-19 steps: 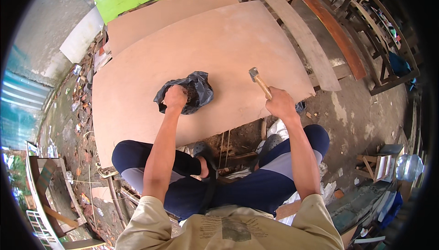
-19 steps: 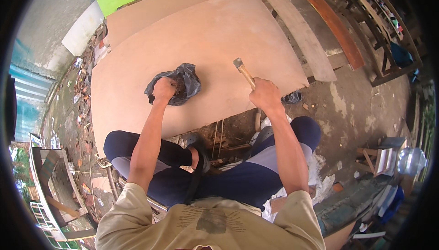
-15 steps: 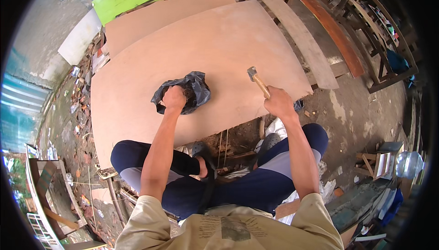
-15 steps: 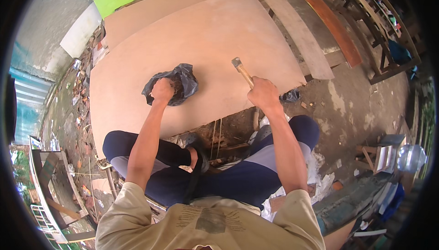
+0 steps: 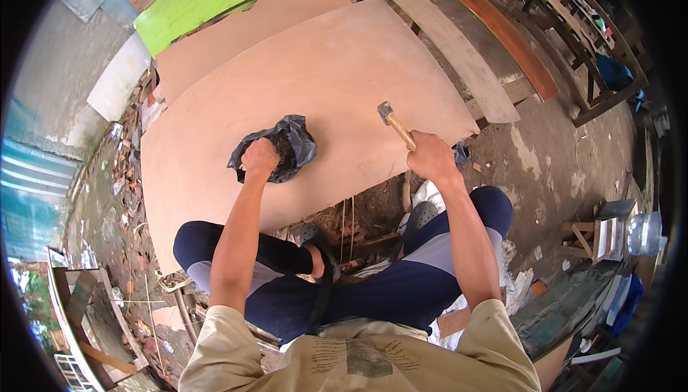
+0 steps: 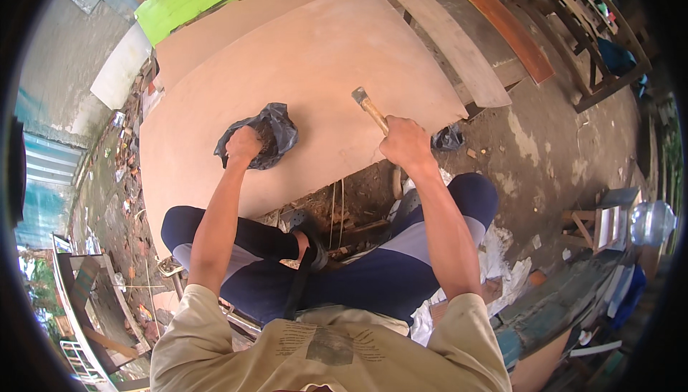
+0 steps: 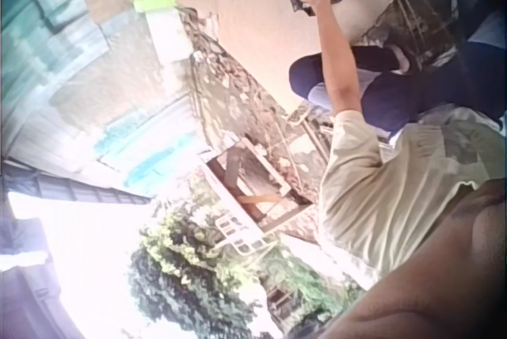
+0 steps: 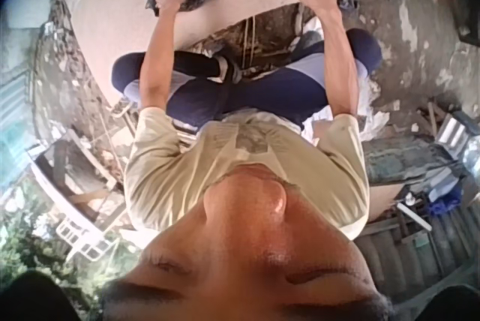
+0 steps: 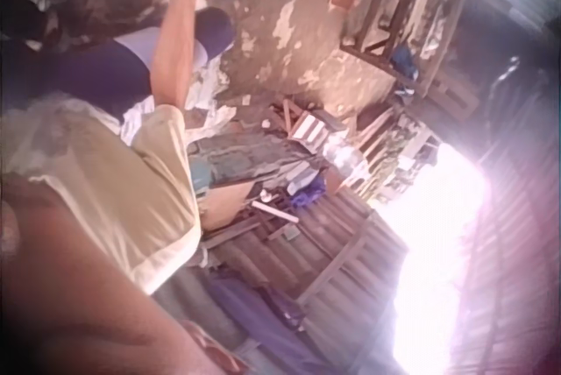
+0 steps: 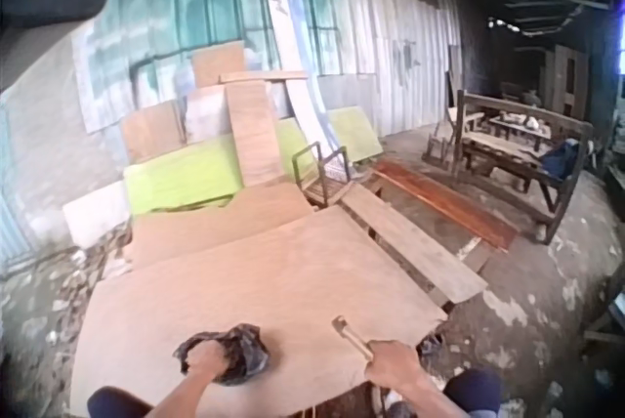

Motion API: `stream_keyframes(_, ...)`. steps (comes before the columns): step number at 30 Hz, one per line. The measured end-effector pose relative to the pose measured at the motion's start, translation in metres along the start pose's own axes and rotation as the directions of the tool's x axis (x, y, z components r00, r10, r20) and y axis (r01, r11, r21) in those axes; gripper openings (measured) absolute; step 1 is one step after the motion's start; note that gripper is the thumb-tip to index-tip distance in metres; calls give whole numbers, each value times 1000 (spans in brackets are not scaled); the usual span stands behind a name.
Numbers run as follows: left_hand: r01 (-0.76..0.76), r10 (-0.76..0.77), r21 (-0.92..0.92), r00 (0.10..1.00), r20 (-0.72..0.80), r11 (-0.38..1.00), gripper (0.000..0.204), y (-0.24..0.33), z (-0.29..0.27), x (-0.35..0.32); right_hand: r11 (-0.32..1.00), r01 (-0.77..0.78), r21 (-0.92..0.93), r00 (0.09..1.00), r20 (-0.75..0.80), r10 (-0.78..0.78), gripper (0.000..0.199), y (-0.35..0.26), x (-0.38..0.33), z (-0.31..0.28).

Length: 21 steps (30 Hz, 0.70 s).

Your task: The person sits cross-legged and repeatedly hammers nails into a large board using a hammer. They retrieve nails from a black plastic bag and drive them into the board's edge.

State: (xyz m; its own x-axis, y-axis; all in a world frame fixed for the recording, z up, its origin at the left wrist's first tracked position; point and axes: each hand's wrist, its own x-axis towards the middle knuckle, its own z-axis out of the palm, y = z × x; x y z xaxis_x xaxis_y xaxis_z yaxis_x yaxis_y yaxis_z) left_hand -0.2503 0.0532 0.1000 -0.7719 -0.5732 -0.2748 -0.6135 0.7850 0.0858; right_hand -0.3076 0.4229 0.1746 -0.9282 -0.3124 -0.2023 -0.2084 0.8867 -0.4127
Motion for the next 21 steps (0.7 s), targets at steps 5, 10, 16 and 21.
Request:
stream_keyframes(5,-22,26,-85,999,45,996,26,-18,10,12,1000,-22,-6,1000,-7,22,29,1,-9,-5)
stream_keyframes(10,-160,136,-310,986,-99,937,25,-35,18,22,1000,-26,-8,998,-51,25,28,12,-14,-8)
stream_keyframes(16,-230,202,-287,971,-126,930,19,-26,-2,15,982,-141,122,983,-105,154,25,46,-12,-17)
stream_keyframes(21,-334,319,-243,942,-100,911,18,36,-38,-19,790,-298,535,850,-228,475,17,113,15,21)
